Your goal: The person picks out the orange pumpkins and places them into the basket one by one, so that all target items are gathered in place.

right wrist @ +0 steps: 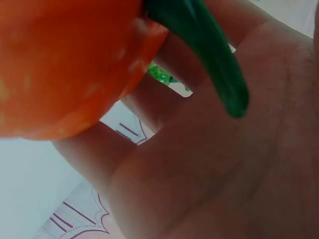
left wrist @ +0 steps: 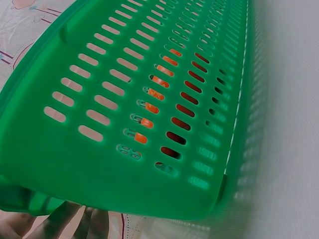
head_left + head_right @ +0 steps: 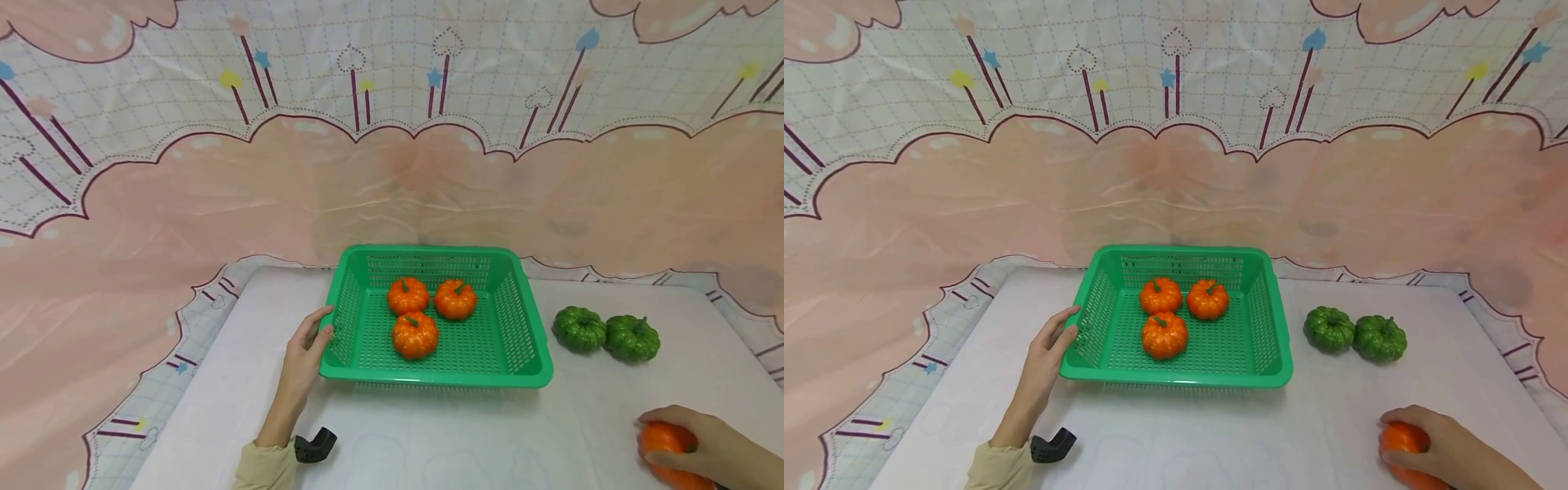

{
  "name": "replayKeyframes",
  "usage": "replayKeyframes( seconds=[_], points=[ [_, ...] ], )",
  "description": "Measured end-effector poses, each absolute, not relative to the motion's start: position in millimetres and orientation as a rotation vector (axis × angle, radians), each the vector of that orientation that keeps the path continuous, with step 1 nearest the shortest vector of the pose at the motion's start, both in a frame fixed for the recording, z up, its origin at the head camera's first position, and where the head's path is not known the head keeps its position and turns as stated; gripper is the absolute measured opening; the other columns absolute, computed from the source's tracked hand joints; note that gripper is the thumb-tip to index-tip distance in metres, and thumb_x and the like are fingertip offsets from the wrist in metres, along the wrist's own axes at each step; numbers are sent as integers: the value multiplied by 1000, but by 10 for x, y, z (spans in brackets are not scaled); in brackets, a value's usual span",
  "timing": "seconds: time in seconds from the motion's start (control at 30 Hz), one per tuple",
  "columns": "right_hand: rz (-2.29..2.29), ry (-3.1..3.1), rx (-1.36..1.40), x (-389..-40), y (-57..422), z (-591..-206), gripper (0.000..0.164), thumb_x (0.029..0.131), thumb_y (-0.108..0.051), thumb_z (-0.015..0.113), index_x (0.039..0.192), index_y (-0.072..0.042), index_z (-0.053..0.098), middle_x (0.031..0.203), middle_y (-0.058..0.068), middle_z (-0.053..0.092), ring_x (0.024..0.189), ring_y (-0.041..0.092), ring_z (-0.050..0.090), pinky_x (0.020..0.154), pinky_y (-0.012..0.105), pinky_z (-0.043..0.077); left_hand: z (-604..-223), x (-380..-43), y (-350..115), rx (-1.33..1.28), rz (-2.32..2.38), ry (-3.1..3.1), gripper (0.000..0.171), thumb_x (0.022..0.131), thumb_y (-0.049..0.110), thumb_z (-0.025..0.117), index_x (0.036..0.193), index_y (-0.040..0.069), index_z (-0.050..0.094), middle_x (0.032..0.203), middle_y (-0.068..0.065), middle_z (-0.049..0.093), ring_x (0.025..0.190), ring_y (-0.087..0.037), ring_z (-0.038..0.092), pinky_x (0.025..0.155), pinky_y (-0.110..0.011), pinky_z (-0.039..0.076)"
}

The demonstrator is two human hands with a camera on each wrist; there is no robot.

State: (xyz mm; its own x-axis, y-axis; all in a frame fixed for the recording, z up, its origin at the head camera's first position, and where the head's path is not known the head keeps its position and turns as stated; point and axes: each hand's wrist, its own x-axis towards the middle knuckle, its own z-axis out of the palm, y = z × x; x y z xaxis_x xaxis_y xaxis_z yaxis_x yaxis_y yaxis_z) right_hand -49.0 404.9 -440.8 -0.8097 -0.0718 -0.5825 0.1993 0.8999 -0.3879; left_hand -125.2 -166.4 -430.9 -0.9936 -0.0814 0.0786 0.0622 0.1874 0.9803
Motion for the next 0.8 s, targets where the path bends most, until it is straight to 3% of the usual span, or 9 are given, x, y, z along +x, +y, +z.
replayKeyframes(
  seconds=[0.43,0.8],
  points=[
    [-590,2489,61,-492,3959,-4320,70,83,-42,78,129,5,55,115,13,62,92,22,54,83,47,57,-4330,-1255,-1676,5,-1923,-2327,41,105,25,51,145,15,48,155,-12,41,144,-27,36,114,-51,32],
    [-545,2630,-87,-564,3829,-4154,52,83,-29,81,123,-1,62,115,15,64,92,23,56,81,50,56,-4340,-1261,-1675,8,-1925,-2332,42,105,26,52,145,15,48,155,-12,41,144,-26,36,114,-50,32]
  ],
)
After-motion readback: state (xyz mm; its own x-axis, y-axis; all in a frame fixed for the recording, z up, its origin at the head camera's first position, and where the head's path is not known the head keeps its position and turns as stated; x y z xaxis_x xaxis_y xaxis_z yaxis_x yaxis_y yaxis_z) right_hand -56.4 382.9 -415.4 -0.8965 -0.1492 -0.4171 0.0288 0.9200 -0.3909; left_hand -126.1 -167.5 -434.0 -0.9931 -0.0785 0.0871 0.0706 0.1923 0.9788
